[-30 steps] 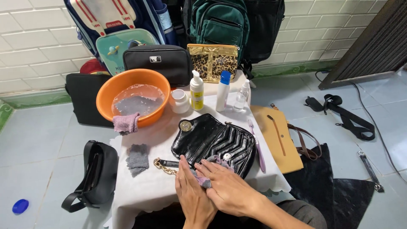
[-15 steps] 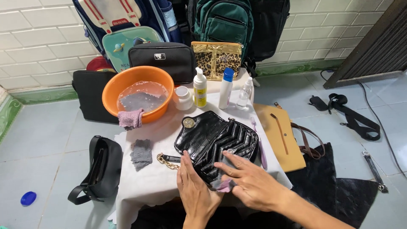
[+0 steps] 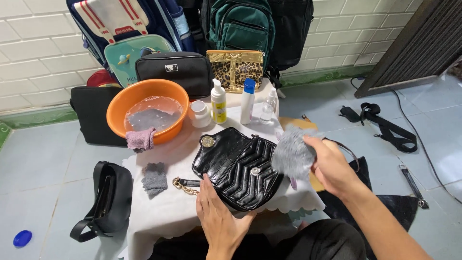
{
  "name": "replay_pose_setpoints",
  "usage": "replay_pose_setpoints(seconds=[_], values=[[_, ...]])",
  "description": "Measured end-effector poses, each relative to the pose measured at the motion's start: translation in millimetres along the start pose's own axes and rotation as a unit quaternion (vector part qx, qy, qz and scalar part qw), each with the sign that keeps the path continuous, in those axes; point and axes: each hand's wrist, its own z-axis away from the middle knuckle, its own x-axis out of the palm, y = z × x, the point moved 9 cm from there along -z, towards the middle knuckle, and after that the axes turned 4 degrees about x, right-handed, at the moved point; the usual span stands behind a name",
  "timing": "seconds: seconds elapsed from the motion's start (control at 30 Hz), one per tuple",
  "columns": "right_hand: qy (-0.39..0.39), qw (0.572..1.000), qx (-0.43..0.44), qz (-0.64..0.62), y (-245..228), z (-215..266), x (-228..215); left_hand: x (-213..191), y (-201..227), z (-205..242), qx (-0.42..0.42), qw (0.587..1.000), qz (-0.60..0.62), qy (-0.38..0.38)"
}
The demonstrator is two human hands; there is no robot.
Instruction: Cleaning a black leather bag by scrubbing it with a toothbrush and wiping it with a cloth.
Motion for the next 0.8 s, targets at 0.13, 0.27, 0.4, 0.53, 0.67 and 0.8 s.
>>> replay_pose_setpoints(seconds=[0.13, 0.27, 0.4, 0.53, 0.67, 0.8], values=[[0.025, 0.870, -0.258, 0.420, -30, 9, 33, -2, 1, -1, 0.002, 1.000, -0.004, 0.009], [-0.131, 0.828, -0.243, 0.489, 41, 12, 69, 0, 2, 1, 0.006, 1.000, 0.001, 0.021], [-0.076, 0.736, -0.313, 0.596, 90, 29, 76, 2, 2, 4, 0.017, 0.998, -0.038, 0.036], [-0.082, 0.808, -0.274, 0.515, 98, 61, 84, 9, 3, 4, 0.015, 0.999, -0.039, 0.027], [-0.136, 0.864, -0.240, 0.422, 103, 89, 104, 21, -3, 9, 0.029, 0.997, -0.064, 0.014], [-0.172, 0.888, -0.231, 0.358, 134, 69, 82, 14, -5, 10, 0.036, 0.999, -0.035, 0.019]])
